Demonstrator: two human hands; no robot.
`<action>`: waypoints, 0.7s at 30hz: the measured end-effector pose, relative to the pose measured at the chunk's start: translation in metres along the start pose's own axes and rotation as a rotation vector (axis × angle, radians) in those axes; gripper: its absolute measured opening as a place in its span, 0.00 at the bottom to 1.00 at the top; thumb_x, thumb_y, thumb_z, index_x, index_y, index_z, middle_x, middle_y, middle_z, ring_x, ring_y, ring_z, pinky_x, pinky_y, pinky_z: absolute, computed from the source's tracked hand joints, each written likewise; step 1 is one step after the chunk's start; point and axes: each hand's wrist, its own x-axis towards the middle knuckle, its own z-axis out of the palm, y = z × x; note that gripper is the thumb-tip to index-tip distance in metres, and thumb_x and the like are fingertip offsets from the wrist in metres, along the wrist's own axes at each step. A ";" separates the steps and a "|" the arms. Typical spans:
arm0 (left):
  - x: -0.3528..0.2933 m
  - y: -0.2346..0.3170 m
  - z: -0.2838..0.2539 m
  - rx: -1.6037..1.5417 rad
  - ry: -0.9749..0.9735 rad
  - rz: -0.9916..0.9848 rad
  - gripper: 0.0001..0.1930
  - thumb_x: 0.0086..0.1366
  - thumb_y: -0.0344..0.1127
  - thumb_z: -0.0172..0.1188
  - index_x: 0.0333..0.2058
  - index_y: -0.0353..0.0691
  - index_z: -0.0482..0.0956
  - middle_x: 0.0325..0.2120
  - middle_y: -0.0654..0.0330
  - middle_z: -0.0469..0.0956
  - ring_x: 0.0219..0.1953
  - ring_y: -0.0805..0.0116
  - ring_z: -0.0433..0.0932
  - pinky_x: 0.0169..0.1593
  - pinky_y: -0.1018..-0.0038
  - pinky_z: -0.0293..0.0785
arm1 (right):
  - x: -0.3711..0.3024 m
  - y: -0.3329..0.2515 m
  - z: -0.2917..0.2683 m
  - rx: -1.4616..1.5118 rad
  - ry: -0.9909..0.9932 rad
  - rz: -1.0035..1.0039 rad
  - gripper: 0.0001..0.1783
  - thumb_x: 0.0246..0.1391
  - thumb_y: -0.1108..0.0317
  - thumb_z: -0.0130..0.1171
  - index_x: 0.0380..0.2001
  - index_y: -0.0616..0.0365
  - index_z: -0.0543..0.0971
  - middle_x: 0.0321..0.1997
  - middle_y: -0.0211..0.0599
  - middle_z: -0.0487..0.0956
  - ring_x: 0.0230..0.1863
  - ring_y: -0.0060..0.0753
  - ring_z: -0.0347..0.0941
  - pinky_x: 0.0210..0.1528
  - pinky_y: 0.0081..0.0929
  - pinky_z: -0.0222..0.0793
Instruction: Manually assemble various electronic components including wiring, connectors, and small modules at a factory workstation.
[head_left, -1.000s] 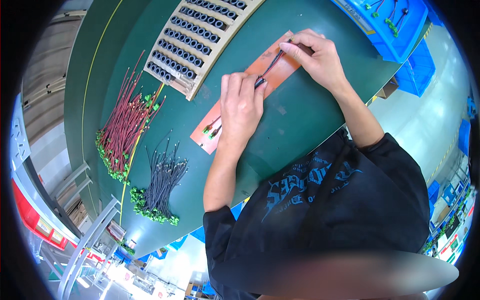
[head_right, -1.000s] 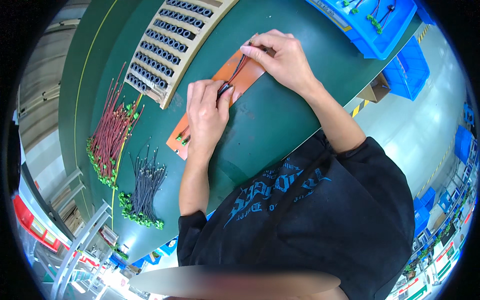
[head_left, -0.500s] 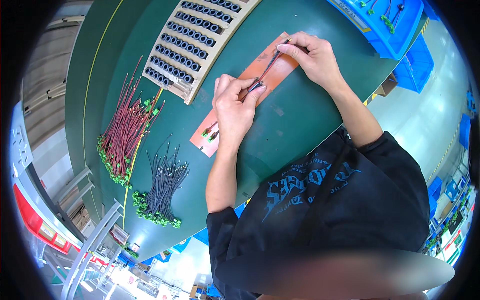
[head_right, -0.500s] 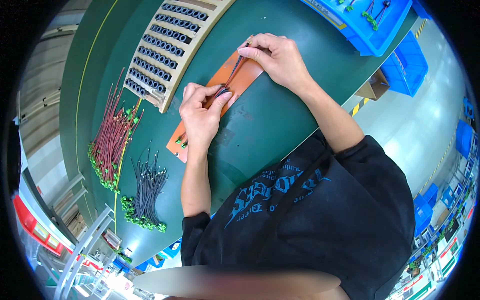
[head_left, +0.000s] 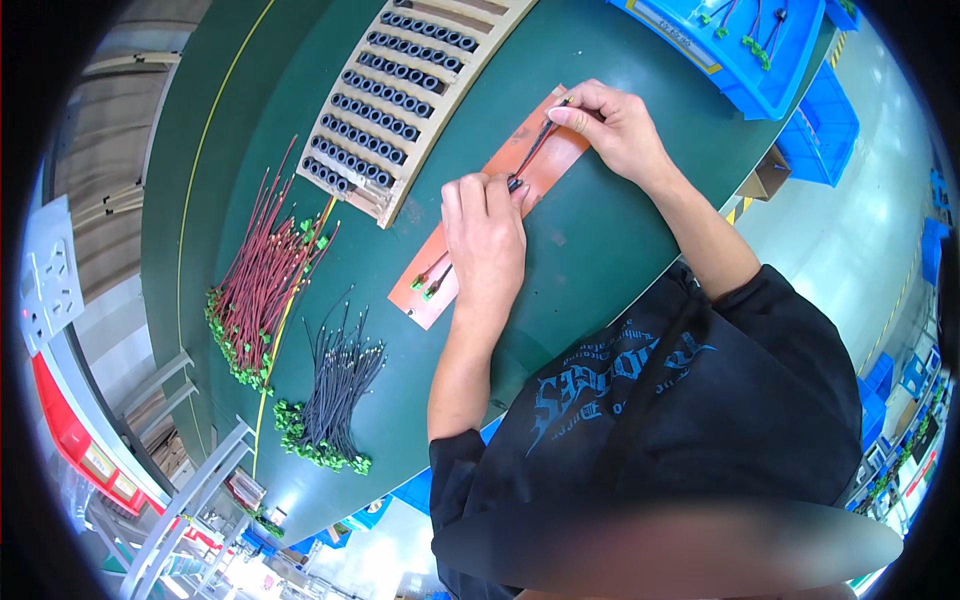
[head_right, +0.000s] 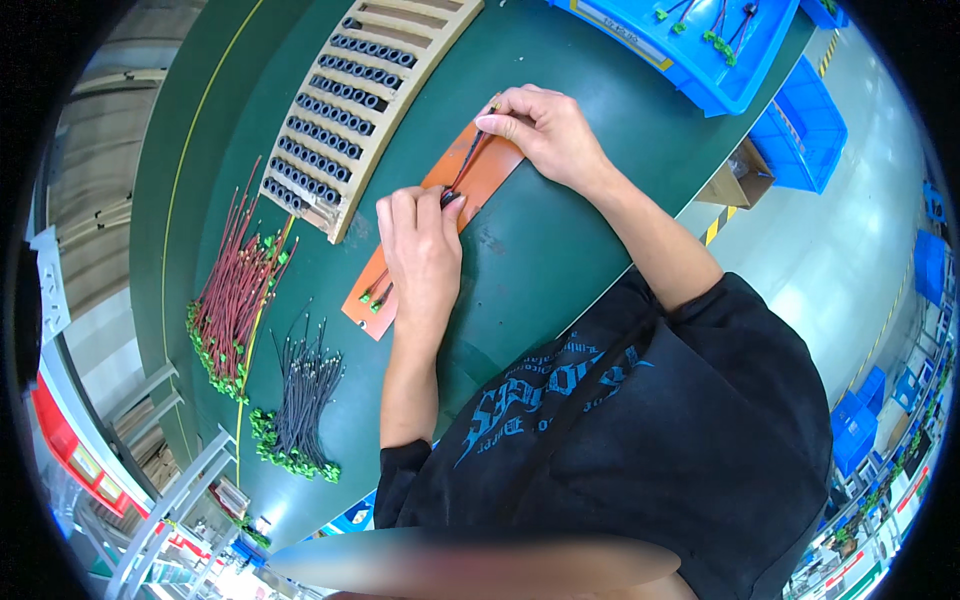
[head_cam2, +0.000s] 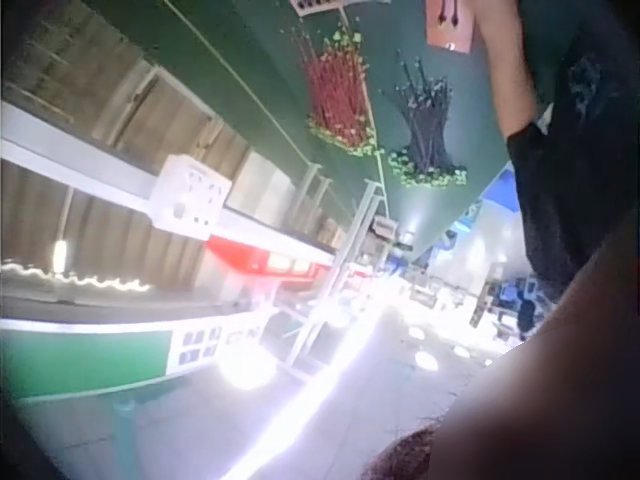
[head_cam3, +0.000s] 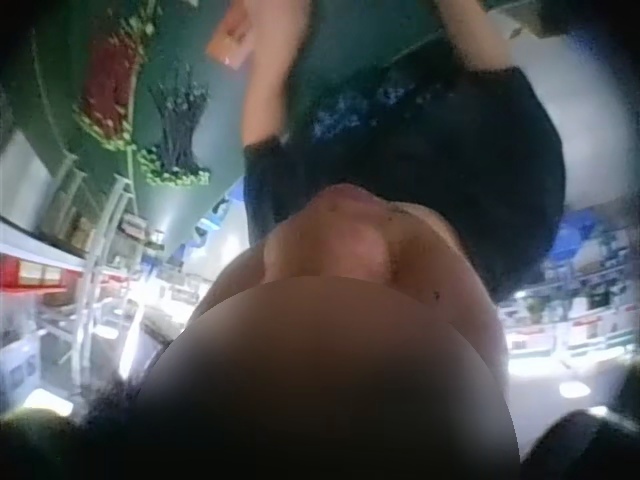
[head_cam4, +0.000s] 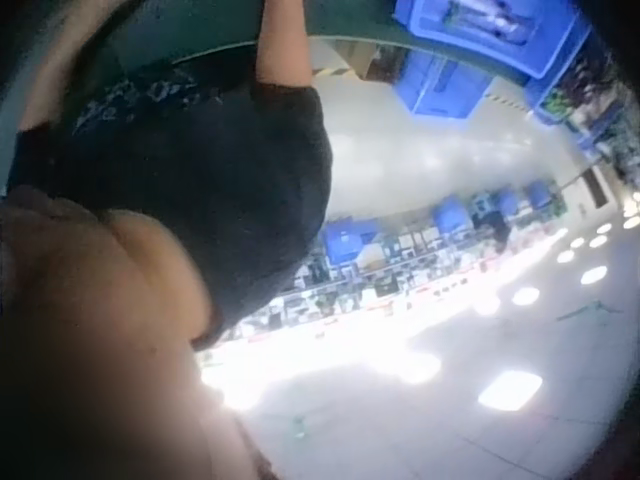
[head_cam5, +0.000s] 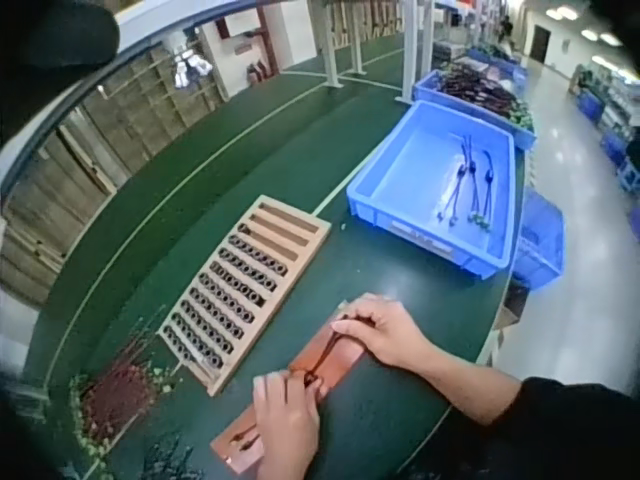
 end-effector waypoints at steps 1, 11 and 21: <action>0.001 0.003 -0.001 0.032 -0.015 -0.011 0.11 0.56 0.27 0.69 0.37 0.32 0.79 0.32 0.53 0.74 0.36 0.53 0.71 0.42 0.62 0.70 | 0.000 0.000 0.000 -0.047 0.007 -0.075 0.11 0.61 0.65 0.63 0.30 0.62 0.81 0.32 0.36 0.82 0.34 0.31 0.74 0.40 0.29 0.71; 0.007 -0.002 0.005 -0.099 -0.002 -0.090 0.09 0.55 0.24 0.69 0.34 0.31 0.80 0.33 0.51 0.78 0.37 0.53 0.75 0.42 0.62 0.73 | 0.004 0.001 0.004 -0.056 0.035 -0.031 0.14 0.62 0.62 0.63 0.29 0.64 0.77 0.26 0.34 0.74 0.29 0.25 0.67 0.35 0.28 0.67; 0.011 -0.008 0.001 -0.195 -0.043 -0.107 0.09 0.52 0.24 0.69 0.32 0.32 0.79 0.33 0.52 0.77 0.37 0.52 0.74 0.42 0.61 0.73 | 0.008 -0.013 -0.008 0.045 -0.066 0.103 0.12 0.64 0.65 0.61 0.30 0.62 0.80 0.35 0.34 0.83 0.33 0.22 0.75 0.37 0.24 0.71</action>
